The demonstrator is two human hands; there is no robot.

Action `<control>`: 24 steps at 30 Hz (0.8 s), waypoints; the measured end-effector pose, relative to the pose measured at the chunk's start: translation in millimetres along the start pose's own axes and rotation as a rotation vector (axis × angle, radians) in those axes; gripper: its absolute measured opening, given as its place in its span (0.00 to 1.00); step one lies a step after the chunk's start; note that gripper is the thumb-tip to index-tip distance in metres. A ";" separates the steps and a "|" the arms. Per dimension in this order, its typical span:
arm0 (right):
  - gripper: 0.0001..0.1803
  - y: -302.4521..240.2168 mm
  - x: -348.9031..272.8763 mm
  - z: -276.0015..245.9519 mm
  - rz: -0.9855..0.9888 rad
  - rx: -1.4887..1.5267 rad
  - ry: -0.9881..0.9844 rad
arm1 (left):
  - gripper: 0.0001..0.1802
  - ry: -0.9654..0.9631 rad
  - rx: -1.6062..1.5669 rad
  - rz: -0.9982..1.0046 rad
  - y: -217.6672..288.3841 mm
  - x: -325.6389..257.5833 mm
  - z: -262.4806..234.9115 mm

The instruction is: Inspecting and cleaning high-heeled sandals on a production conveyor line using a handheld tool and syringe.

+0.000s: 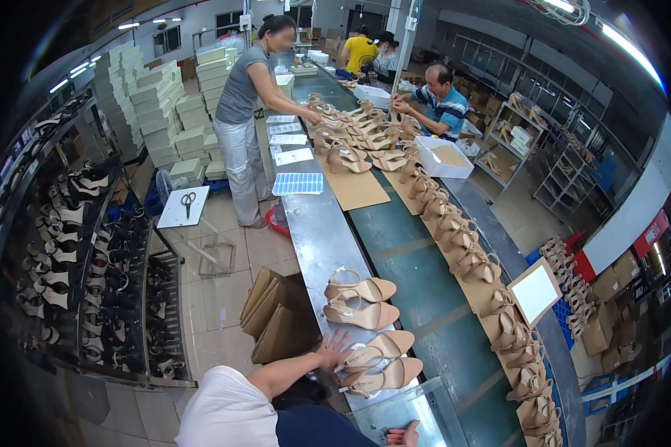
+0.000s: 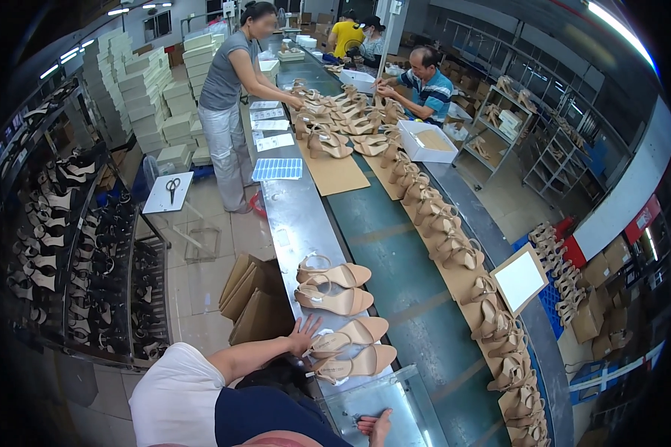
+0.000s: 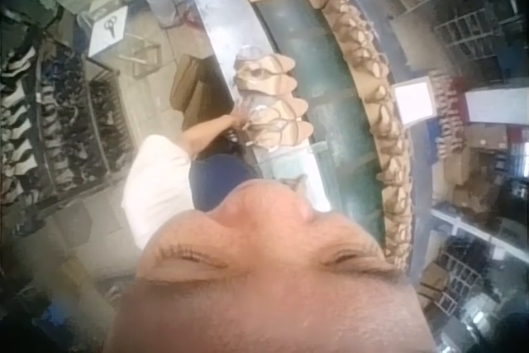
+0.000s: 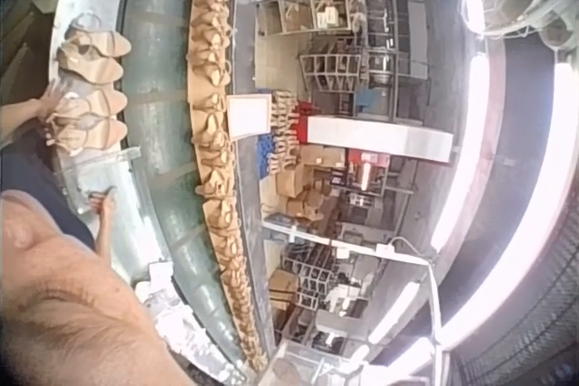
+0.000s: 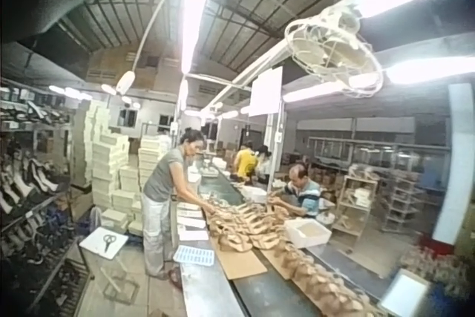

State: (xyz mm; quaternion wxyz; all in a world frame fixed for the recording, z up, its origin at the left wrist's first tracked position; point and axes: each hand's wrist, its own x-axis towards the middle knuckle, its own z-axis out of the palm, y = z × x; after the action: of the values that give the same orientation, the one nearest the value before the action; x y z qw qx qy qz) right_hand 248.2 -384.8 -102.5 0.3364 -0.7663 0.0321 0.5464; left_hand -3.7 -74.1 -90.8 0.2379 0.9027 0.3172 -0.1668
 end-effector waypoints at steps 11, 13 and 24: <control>0.54 -2.6 -3.6 2.8 -0.020 0.012 0.026 | 0.77 -0.053 0.067 -0.043 3.5 0.2 -4.5; 0.54 -4.6 -2.5 3.1 -0.011 0.009 0.035 | 0.77 -0.046 0.071 -0.038 2.4 1.1 -3.0; 0.53 0.2 3.9 1.5 -0.022 -0.001 -0.007 | 0.71 0.001 0.017 -0.023 2.4 -4.3 -4.2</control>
State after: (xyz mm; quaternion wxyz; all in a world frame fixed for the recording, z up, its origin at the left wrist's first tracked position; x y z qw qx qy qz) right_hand 248.4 -382.9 -106.2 0.3421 -0.7649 0.0223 0.5453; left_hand -4.7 -75.6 -84.6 0.2280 0.9011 0.3262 -0.1719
